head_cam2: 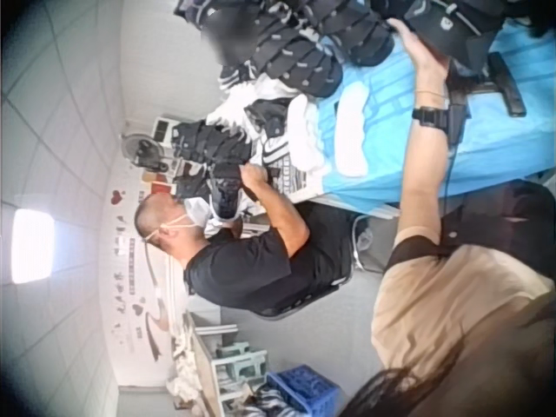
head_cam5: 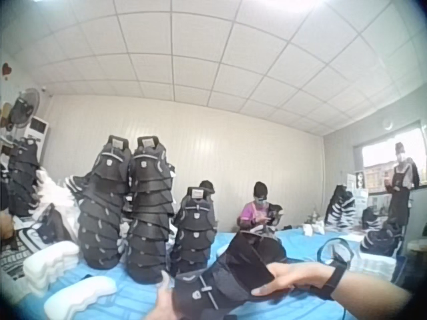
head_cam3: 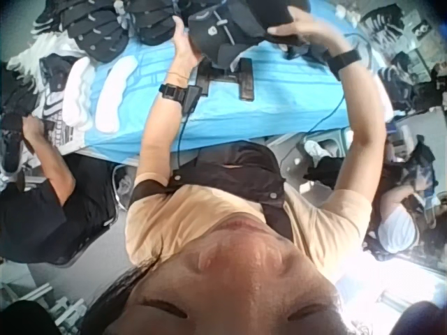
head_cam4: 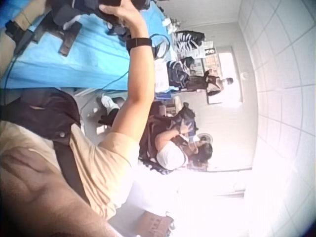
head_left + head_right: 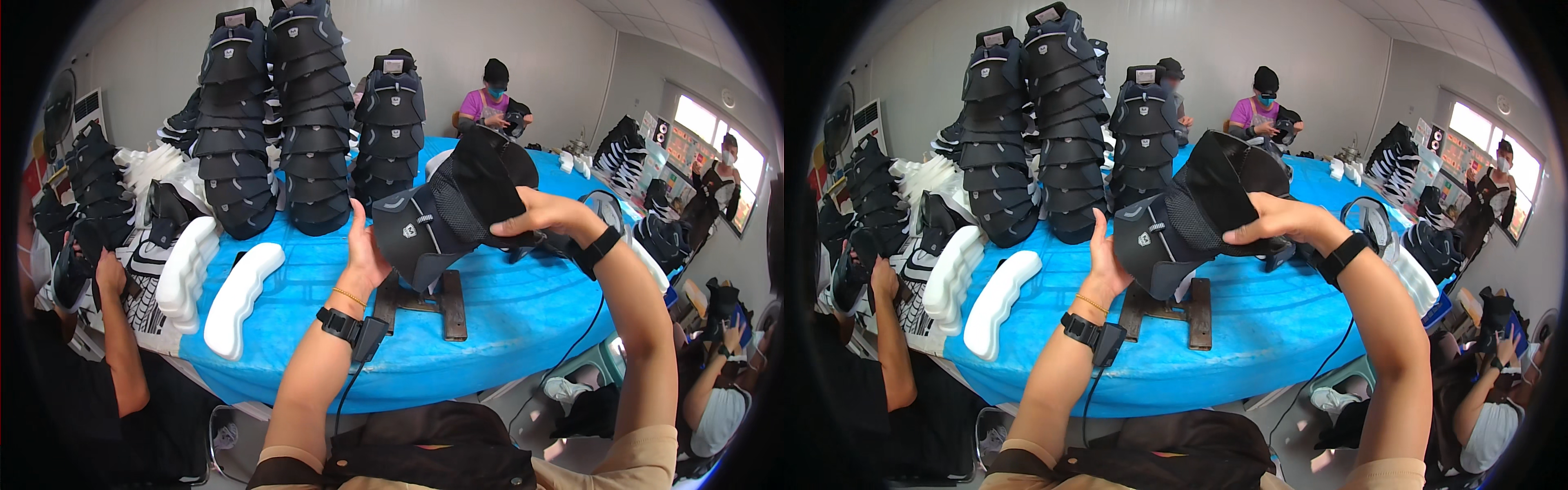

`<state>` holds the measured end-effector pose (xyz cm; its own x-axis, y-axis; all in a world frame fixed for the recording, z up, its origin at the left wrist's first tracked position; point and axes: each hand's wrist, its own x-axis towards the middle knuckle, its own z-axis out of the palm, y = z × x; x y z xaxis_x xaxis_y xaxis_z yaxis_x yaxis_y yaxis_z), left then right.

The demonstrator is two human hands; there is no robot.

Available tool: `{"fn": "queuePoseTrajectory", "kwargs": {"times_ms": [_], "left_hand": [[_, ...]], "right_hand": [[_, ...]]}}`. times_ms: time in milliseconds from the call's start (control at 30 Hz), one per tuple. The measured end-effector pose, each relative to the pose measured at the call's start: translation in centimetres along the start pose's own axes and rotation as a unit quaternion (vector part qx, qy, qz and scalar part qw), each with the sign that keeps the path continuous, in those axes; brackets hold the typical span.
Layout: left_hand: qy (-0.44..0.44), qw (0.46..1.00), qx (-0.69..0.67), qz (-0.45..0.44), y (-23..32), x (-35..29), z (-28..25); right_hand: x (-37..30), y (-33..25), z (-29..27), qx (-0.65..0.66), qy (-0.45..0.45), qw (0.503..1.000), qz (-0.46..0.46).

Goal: Inspecting and preparing shoe upper components for assembly.

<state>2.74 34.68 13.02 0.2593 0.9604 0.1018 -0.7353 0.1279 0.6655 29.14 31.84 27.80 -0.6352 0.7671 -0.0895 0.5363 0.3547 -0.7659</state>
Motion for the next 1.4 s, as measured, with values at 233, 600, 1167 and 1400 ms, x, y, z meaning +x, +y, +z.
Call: {"fn": "queuePoseTrajectory", "kwargs": {"times_ms": [233,600,1167,1400], "left_hand": [[-0.212,0.975,0.038,0.059,-0.3,-1.3,-0.3],[-0.236,0.956,-0.142,0.098,-1.3,-3.1,3.2],[-0.189,0.954,-0.22,0.069,-1.0,-3.1,2.7],[-0.193,0.964,-0.171,0.066,-1.6,-1.7,2.8]], "right_hand": [[2.3,-1.4,1.2,0.126,0.206,0.967,-0.086],[4.0,-6.7,4.8,-0.316,0.253,0.899,-0.166],[4.5,-9.6,2.5,-0.075,0.17,0.982,0.046],[7.2,-8.4,3.2,-0.65,0.22,0.645,-0.336]]}}
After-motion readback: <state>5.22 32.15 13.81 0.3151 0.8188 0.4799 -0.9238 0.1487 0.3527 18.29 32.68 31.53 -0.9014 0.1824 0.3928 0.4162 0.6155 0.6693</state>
